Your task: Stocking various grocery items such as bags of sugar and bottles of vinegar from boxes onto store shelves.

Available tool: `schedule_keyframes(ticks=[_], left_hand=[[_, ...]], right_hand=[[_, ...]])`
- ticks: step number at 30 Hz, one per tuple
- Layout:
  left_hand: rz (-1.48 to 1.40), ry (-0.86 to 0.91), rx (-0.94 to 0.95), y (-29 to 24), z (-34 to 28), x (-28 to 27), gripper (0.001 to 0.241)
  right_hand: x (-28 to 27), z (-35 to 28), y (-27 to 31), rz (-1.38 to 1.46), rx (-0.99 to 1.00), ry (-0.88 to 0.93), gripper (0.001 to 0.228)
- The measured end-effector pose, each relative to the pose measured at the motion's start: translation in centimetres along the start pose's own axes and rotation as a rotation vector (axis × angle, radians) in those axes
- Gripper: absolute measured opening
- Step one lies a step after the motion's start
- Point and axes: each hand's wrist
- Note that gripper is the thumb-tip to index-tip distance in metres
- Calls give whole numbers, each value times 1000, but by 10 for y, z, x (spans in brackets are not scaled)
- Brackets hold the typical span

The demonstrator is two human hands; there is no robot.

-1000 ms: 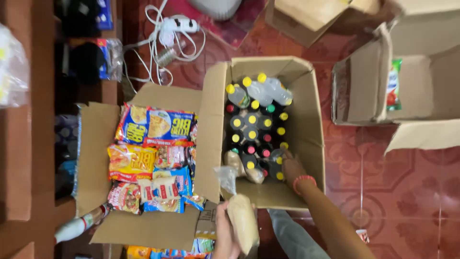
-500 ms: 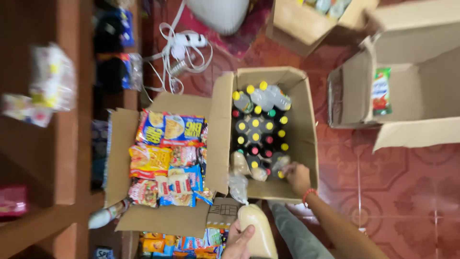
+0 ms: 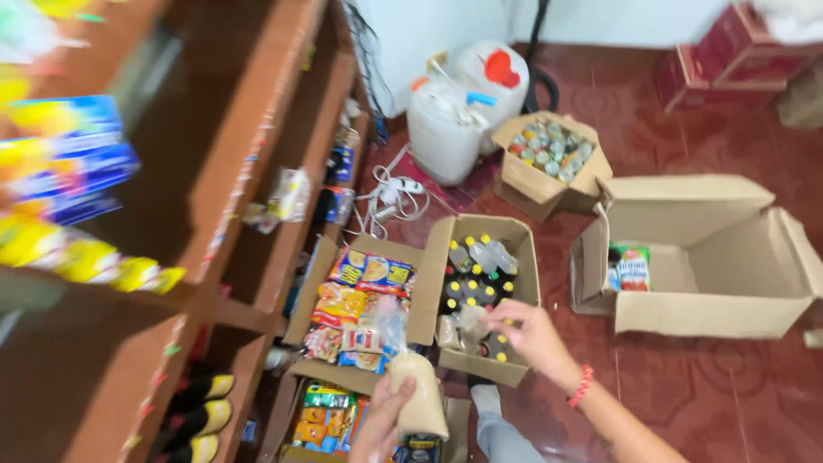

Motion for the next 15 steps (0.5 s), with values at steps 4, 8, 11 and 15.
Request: schedule_keyframes(ticks=[4, 8, 11, 15], left_hand=[[80, 134, 94, -83, -61, 36, 68], [255, 456, 250, -124, -66, 36, 80], [466, 571, 343, -149, -45, 41, 78], [698, 634, 455, -145, -36, 54, 73]], right_hand=[[-32, -2, 135, 26, -108, 81, 17], [-53, -3, 215, 226, -142, 155, 16], [-54, 12, 255, 440, -143, 152, 14], [-29, 33, 289, 658, -33, 95, 21]])
Point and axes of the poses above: each hand's wrist, its own z-axis towards the middle knuckle, its own x-axis out of the palm, y = z × x, and after that the axes turned 7 degrees about -y, right-handed
